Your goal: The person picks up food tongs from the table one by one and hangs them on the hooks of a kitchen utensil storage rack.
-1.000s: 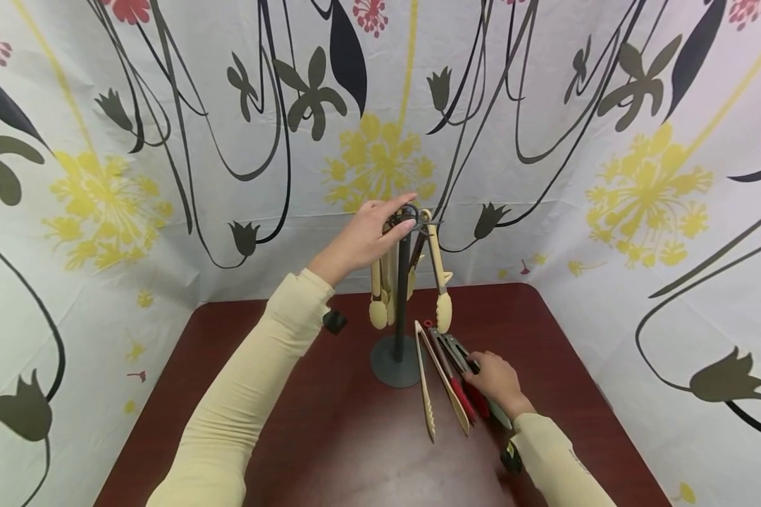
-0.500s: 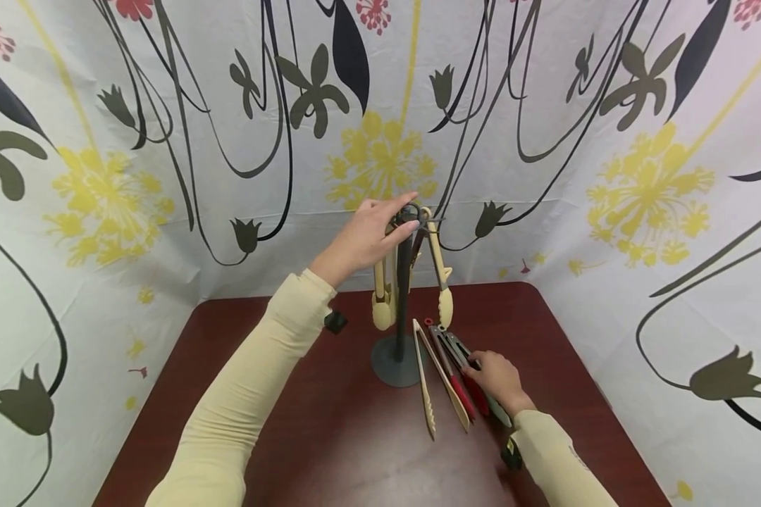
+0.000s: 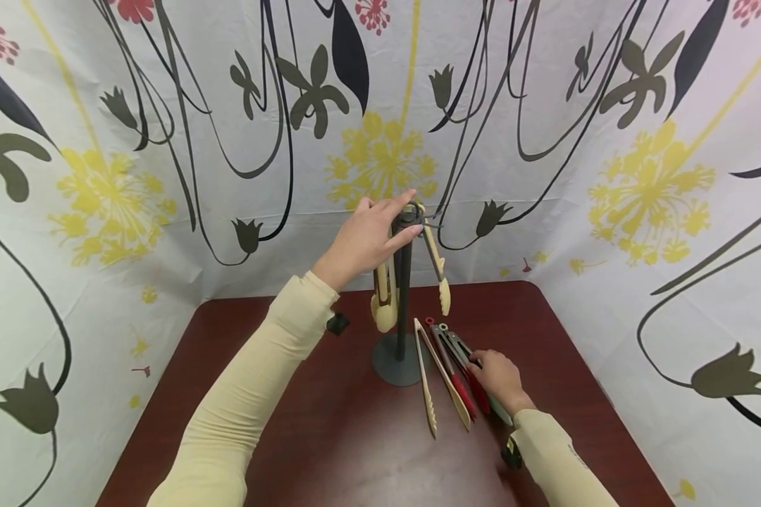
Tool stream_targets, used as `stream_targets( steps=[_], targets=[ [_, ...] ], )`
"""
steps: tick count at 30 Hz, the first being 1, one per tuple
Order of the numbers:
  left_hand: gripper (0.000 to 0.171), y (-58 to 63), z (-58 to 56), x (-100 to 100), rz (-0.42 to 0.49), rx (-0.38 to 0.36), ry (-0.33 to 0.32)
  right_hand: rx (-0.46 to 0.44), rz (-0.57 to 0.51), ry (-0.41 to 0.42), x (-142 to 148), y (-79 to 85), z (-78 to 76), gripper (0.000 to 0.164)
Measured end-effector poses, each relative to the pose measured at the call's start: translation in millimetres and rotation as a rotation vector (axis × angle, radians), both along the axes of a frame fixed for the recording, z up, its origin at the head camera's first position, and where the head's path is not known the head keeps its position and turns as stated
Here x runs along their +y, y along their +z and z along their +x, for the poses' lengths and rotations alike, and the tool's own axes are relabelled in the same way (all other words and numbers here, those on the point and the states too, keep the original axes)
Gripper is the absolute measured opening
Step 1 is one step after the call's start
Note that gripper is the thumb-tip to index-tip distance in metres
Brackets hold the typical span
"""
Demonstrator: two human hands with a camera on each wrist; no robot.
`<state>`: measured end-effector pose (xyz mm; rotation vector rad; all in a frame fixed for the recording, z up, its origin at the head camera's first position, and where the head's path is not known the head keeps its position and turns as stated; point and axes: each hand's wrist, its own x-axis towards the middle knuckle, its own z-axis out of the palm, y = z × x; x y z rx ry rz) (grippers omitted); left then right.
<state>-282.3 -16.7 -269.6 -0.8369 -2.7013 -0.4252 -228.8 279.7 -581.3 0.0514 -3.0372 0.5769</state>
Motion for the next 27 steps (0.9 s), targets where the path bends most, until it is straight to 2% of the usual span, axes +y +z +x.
stream_targets(
  steps=[12, 20, 27],
  targets=[
    [0.072, 6.0, 5.8, 4.2, -0.056, 0.024, 0.067, -0.005, -0.016, -0.074, 2.8, 1.9, 2.7, 0.036],
    [0.058, 10.6, 7.9, 1.6, -0.049, 0.000, 0.056, 0.023, -0.024, -0.098, 5.1, -0.3, 1.9, 0.037],
    [0.049, 17.3, 8.2, 3.1, -0.103, 0.007, 0.080, 0.030, -0.024, -0.098, 7.6, -4.9, 0.8, 0.033]
  ],
)
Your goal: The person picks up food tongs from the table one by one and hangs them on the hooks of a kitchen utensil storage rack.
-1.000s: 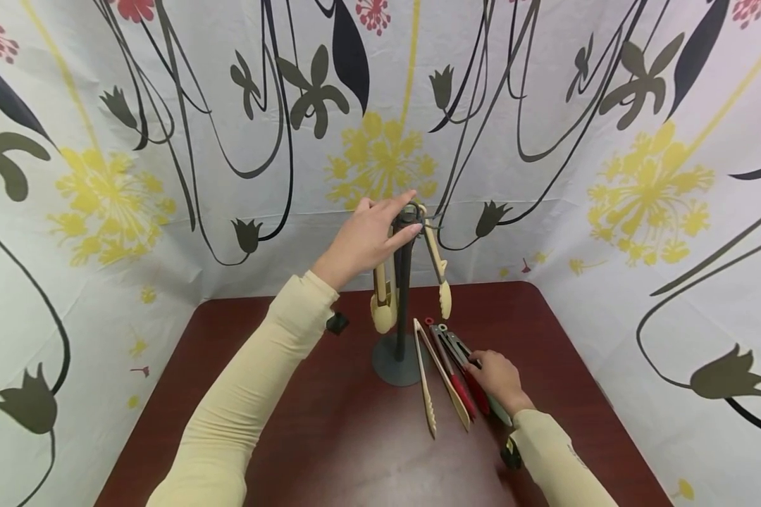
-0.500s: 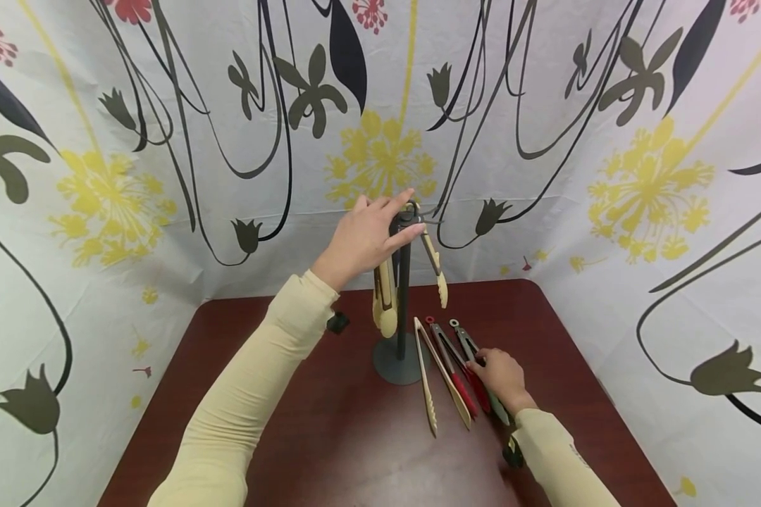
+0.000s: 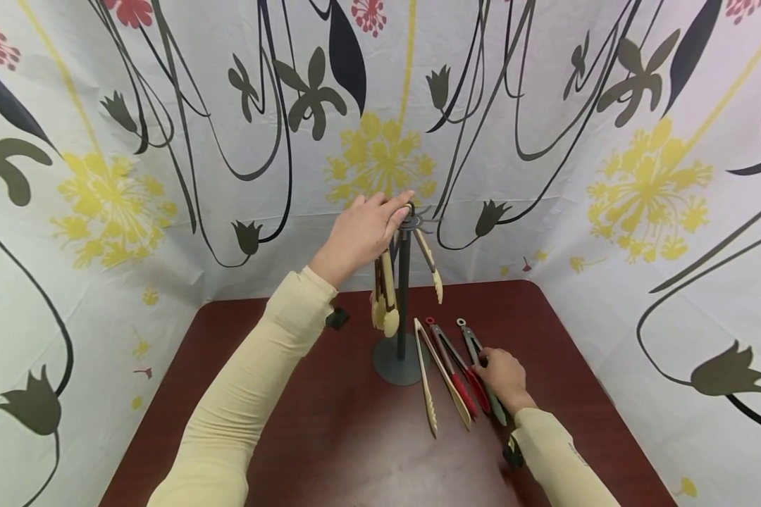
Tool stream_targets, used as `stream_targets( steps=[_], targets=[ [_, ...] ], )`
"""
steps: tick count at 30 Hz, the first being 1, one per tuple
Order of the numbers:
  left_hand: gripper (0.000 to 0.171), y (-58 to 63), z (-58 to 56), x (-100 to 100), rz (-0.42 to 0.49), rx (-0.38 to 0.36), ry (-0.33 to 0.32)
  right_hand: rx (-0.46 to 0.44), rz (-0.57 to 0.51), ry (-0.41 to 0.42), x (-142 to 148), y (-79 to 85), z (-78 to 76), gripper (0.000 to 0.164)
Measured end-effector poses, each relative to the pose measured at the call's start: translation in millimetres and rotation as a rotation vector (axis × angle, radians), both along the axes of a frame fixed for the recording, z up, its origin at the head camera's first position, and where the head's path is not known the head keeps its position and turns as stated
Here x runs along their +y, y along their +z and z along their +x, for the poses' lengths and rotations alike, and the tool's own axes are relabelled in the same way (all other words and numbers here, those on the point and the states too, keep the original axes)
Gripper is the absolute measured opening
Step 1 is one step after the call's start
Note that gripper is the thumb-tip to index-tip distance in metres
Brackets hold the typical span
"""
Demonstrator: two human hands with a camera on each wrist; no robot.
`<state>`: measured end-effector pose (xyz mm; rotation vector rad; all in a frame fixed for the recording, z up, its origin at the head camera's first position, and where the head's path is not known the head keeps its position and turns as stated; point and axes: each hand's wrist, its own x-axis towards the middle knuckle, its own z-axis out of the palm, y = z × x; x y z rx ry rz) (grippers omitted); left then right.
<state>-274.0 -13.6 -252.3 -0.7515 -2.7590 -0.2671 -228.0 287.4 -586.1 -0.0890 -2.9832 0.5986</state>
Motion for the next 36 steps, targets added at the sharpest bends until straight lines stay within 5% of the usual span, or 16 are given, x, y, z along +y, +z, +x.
stream_targets(
  steps=[15, 29, 36],
  targets=[
    [0.045, 2.1, -1.6, 2.4, -0.038, 0.031, 0.031, 0.158, 0.004, -0.028, 6.6, 16.7, -3.0, 0.058],
    [0.043, 6.3, -1.7, 1.4, -0.035, 0.116, -0.008, 0.399, -0.080, 0.046, -15.1, 68.3, -5.4, 0.078],
    [0.043, 6.1, -1.4, 2.4, -0.043, 0.136, 0.000, 0.484, -0.105, 0.151, -29.1, 105.7, -2.2, 0.087]
  ],
)
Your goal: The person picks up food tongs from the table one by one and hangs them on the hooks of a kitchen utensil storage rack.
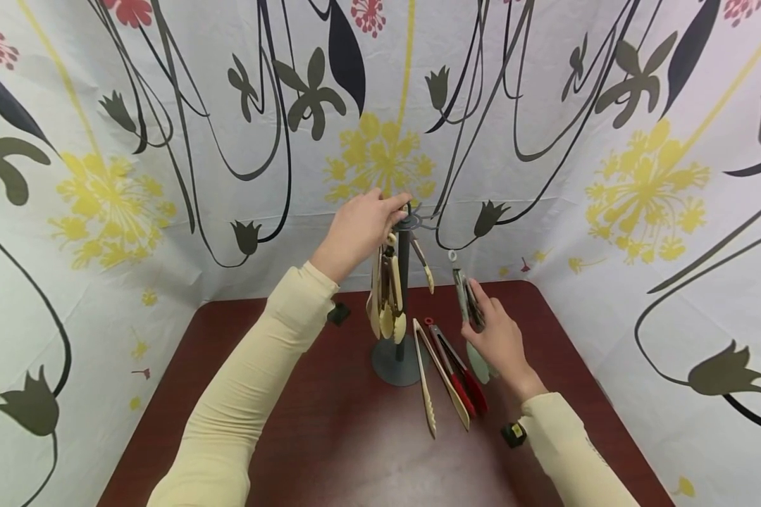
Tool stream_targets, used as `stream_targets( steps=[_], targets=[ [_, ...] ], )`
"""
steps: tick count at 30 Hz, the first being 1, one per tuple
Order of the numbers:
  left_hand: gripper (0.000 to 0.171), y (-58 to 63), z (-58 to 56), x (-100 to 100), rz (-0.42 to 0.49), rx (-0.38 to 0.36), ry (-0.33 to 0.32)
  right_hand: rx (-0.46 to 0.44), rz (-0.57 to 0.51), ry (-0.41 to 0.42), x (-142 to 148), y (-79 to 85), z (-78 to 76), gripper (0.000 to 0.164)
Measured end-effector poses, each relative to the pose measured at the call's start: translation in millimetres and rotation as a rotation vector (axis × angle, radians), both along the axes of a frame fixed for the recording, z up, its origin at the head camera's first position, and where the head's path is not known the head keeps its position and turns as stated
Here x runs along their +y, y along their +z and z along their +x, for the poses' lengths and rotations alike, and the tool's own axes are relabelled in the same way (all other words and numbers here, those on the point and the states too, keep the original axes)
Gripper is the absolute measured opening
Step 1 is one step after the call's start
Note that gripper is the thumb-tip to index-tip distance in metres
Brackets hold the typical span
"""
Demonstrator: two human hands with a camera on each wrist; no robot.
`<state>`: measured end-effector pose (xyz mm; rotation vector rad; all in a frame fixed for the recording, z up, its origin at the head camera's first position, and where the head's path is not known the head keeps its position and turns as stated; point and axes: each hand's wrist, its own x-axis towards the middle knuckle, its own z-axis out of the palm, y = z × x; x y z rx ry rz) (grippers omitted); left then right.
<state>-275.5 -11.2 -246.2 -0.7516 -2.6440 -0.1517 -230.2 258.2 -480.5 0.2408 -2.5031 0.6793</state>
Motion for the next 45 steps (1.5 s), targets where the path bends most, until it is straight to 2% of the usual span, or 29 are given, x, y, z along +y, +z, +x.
stream_targets(
  steps=[10, 17, 25, 35, 45],
  targets=[
    [0.044, -0.2, 0.1, 0.6, -0.009, 0.008, 0.014, 0.106, -0.049, 0.127, -15.9, 48.5, 8.5, 0.088],
    [0.044, -0.4, 0.0, 0.7, -0.005, 0.023, 0.013, 0.146, -0.101, 0.169, -24.7, 68.9, 16.3, 0.087],
    [0.044, 0.1, -0.2, 2.2, -0.017, 0.029, 0.034, 0.177, -0.124, 0.186, -31.8, 77.0, 22.2, 0.089],
    [0.043, -0.6, 0.5, 2.9, -0.009, 0.091, 0.035, 0.242, -0.064, 0.218, -42.9, 78.3, 30.3, 0.089],
    [0.044, -2.5, 0.3, 3.5, -0.009, 0.104, 0.039, 0.254, -0.011, 0.211, -49.5, 78.9, 32.6, 0.089]
  ],
)
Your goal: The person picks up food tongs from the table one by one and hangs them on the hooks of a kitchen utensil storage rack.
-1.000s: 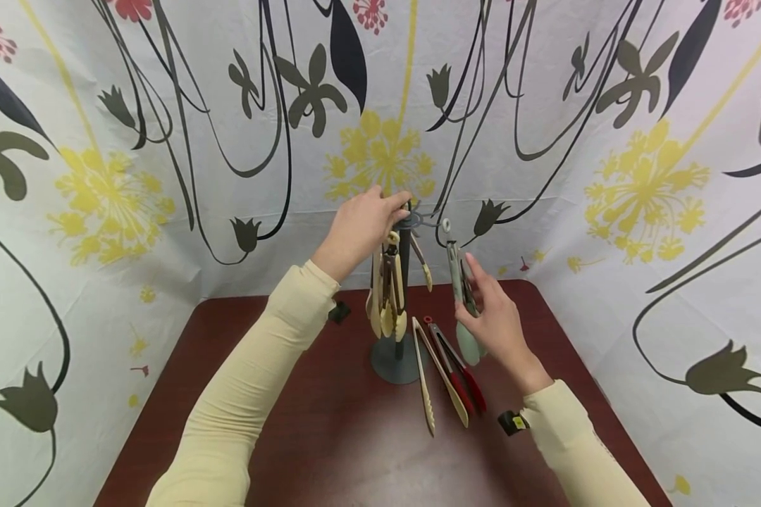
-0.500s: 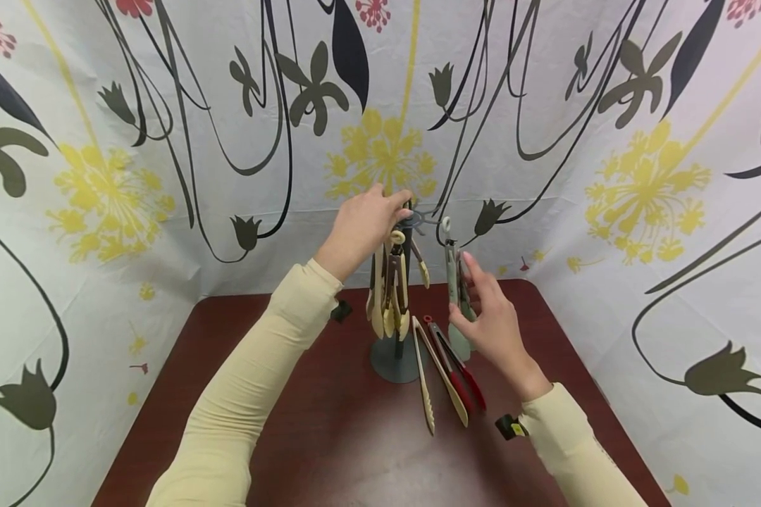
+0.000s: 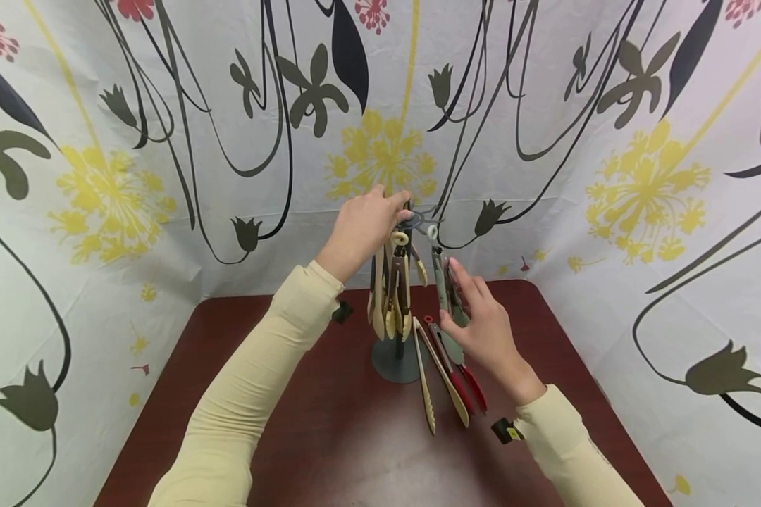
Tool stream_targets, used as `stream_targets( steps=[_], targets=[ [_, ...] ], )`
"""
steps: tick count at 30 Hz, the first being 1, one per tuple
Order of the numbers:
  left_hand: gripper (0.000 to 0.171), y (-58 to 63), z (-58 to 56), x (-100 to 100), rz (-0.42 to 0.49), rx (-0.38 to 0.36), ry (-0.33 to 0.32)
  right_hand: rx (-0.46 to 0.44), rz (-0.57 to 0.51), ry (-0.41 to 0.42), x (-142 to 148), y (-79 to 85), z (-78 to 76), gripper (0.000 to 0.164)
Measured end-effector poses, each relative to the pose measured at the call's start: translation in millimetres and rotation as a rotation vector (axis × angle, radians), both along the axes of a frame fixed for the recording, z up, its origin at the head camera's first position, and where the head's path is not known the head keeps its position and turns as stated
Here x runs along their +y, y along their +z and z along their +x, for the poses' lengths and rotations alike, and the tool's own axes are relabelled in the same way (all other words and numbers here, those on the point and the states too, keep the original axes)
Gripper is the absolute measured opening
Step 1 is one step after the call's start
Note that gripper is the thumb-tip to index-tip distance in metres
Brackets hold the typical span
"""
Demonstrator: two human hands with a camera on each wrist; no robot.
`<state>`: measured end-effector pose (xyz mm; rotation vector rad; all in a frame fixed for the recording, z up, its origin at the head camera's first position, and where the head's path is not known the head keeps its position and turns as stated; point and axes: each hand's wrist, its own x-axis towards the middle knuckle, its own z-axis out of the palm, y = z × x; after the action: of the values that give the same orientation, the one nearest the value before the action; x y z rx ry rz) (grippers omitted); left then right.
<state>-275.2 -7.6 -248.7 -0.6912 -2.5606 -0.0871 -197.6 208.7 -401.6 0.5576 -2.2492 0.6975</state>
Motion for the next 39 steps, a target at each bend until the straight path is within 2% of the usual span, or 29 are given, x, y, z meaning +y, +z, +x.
stream_targets(
  steps=[8, 17, 25, 30, 34, 39],
  targets=[
    [0.044, -0.1, 1.5, 1.0, -0.020, -0.013, 0.021, -0.011, 0.002, -0.017, 0.3, -1.0, -3.4, 0.088],
    [0.044, -1.5, 2.1, 2.4, -0.031, -0.016, 0.040, -0.050, 0.007, 0.000, -0.7, -5.6, -5.2, 0.088],
    [0.046, -0.9, 1.3, 3.1, -0.060, 0.017, 0.072, -0.057, -0.003, -0.003, -3.6, -8.5, -8.1, 0.089],
    [0.047, 0.9, 2.8, 3.7, -0.077, 0.008, 0.093, -0.077, -0.014, -0.011, -7.0, -10.5, -7.7, 0.090],
    [0.047, 2.1, 4.1, 3.7, -0.056, -0.023, 0.085, -0.086, -0.018, -0.022, -9.5, -12.3, -7.6, 0.092],
    [0.045, 1.3, 5.1, 1.5, 0.019, -0.083, 0.029, -0.093, -0.029, -0.019, -11.8, -12.7, -7.6, 0.092]
  ],
)
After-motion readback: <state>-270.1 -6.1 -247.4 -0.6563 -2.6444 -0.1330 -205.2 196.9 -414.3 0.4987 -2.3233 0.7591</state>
